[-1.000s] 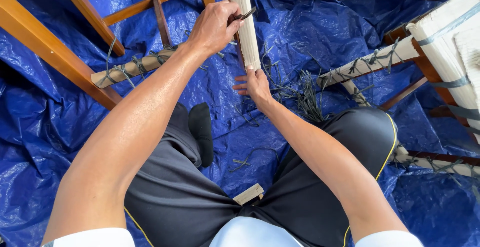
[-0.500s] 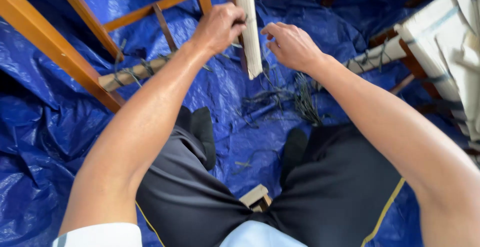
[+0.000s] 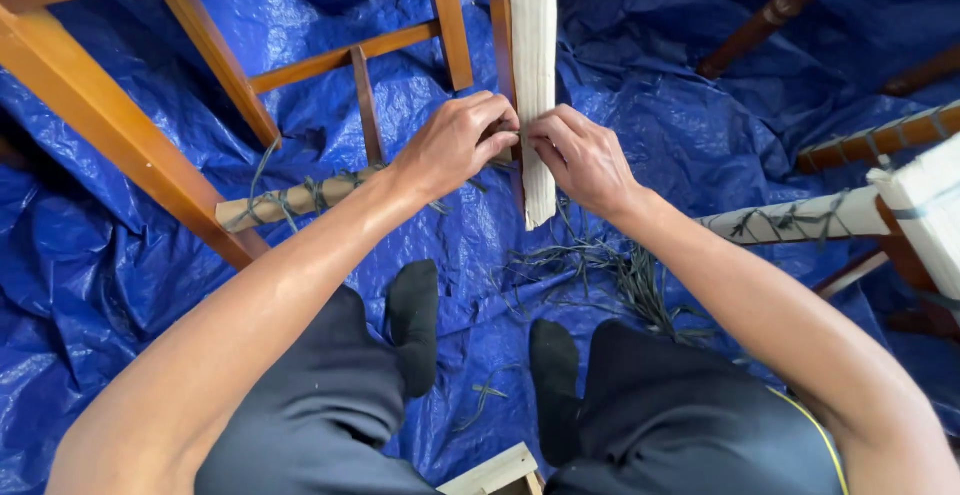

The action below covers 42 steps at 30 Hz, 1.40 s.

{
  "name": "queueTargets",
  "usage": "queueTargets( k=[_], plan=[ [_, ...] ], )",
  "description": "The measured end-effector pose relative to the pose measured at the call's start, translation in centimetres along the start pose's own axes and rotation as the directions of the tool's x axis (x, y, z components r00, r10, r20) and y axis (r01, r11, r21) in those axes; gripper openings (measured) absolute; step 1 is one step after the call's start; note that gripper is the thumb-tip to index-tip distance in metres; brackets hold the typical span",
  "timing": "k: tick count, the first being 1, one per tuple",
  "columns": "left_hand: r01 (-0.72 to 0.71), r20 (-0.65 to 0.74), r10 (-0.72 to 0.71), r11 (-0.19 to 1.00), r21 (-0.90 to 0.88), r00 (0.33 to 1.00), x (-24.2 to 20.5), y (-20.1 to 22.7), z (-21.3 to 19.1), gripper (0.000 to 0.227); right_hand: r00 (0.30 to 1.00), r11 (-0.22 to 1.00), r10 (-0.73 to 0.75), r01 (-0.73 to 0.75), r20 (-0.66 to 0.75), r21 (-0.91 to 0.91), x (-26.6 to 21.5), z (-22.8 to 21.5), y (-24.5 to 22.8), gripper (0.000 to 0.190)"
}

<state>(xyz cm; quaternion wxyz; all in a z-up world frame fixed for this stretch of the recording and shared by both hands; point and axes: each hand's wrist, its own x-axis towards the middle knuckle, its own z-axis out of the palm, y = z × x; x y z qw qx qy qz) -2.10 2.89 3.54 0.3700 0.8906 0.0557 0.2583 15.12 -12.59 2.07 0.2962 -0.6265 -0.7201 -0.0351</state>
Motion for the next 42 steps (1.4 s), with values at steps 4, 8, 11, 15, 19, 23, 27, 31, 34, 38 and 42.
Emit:
queueTargets(
  k=[4,8,11,15,19,23,27,31,34,38,42],
  plan=[
    [-0.034,0.03,0.031,0.993,0.111,0.999,-0.7,-2.4,0.8,0.015,0.993,0.996,0.045,-0.036,-0.11,0.081,-1.6,1.5,0.7,0.015],
    [0.019,0.039,-0.026,0.985,0.172,0.999,-0.6,-2.7,1.9,0.009,0.991,0.995,0.061,-0.05,-0.119,0.086,-1.8,1.8,1.0,0.019],
    [0.04,-0.005,-0.04,0.981,0.19,0.999,-0.7,-2.7,1.9,0.008,0.991,0.993,0.05,-0.036,-0.122,0.11,-1.9,2.0,1.3,0.023],
    [0.042,-0.062,-0.029,0.975,0.216,0.998,-1.0,-2.2,2.1,0.009,0.989,0.996,0.027,-0.014,-0.147,0.085,-1.9,1.5,0.9,0.029],
    [0.005,-0.129,0.034,0.957,0.29,0.991,-1.1,-0.9,1.3,0.011,0.978,0.992,-0.042,0.065,-0.206,0.107,-1.3,1.5,0.3,0.027],
    [-0.021,-0.146,0.07,0.949,0.313,0.987,-2.2,0.3,0.9,0.011,0.978,0.978,0.015,0.028,-0.209,0.205,-0.5,1.9,0.1,0.026],
    [0.025,-0.135,0.001,0.981,0.19,0.991,-2.4,2.0,0.8,0.012,0.967,0.935,0.235,-0.199,-0.094,0.292,0.8,1.2,-0.5,0.014],
    [0.081,-0.189,-0.064,0.993,0.087,0.98,-1.5,3.6,1.0,0.013,0.927,0.849,0.369,-0.363,0.061,0.385,1.2,0.4,-0.4,0.01],
    [0.168,-0.227,-0.156,0.985,0.037,0.961,-0.8,3.8,1.0,0.014,0.976,0.93,0.215,-0.215,0.035,0.297,1.1,-0.1,-0.2,0.012],
    [0.156,-0.261,-0.136,0.986,0.057,0.956,-0.5,3.9,1.0,0.015,0.987,0.942,0.151,-0.158,0.046,0.296,1.3,-0.4,-0.5,0.017],
    [-0.072,-0.252,0.133,0.969,0.238,0.959,-0.2,3.4,0.0,0.018,0.987,0.954,0.158,-0.155,0.011,0.256,1.3,-0.3,-0.6,0.011]
  ],
)
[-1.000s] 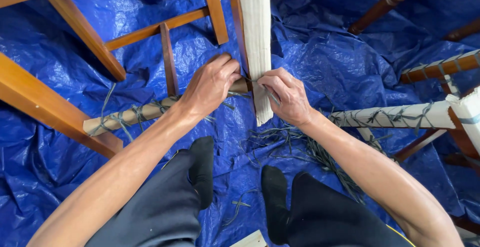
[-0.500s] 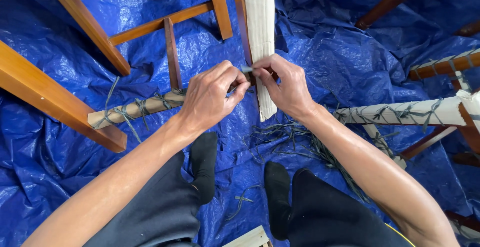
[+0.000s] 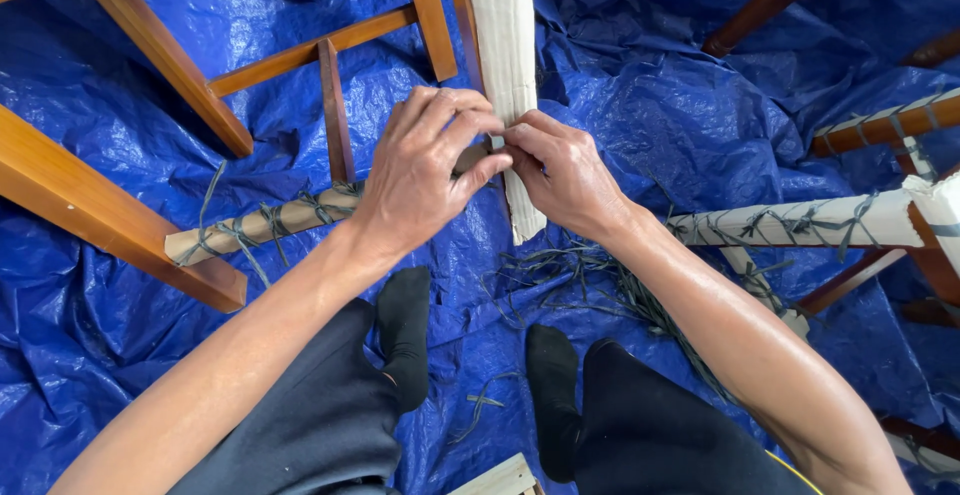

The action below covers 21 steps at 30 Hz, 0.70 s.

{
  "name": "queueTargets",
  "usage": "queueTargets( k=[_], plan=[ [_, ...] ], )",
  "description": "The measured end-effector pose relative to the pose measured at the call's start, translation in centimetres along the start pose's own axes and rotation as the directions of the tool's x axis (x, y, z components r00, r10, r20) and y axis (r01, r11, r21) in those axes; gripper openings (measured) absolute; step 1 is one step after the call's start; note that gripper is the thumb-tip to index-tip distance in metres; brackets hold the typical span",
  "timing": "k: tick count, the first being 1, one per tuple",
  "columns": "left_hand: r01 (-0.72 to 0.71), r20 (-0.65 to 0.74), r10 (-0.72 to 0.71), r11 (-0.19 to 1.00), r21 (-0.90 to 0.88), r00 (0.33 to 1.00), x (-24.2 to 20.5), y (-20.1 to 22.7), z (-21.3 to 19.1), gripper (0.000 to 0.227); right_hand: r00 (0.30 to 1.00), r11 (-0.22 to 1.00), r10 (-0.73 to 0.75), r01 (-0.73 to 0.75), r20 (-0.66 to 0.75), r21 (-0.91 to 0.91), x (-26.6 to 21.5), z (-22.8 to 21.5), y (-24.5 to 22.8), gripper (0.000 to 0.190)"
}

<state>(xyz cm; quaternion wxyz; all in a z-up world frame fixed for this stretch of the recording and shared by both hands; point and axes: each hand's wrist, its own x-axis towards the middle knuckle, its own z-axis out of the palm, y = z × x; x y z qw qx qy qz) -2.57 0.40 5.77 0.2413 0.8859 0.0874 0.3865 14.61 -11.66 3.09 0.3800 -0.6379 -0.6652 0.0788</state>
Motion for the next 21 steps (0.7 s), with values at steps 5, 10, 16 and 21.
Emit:
queueTargets(
  k=[5,10,16,21],
  plan=[
    [-0.024,0.104,0.022,1.0,0.019,0.994,-1.6,-2.3,0.4,0.02,0.999,0.998,0.049,-0.049,0.004,0.025,0.5,0.1,-0.6,0.006],
    [0.181,0.239,-0.148,0.976,-0.119,0.96,-1.7,-2.7,0.5,0.009,0.98,0.981,0.19,-0.192,0.051,0.025,0.7,-0.7,-0.9,0.006],
    [0.212,0.115,-0.195,0.963,-0.165,0.974,-0.7,-2.8,1.7,0.009,0.98,0.978,0.148,-0.165,0.134,0.129,0.7,-1.7,-0.5,0.007],
    [0.234,0.19,-0.198,0.953,-0.194,0.962,-0.4,-2.9,2.2,0.021,0.976,0.971,0.171,-0.19,0.132,0.145,0.4,-1.8,-0.2,0.011]
  ],
)
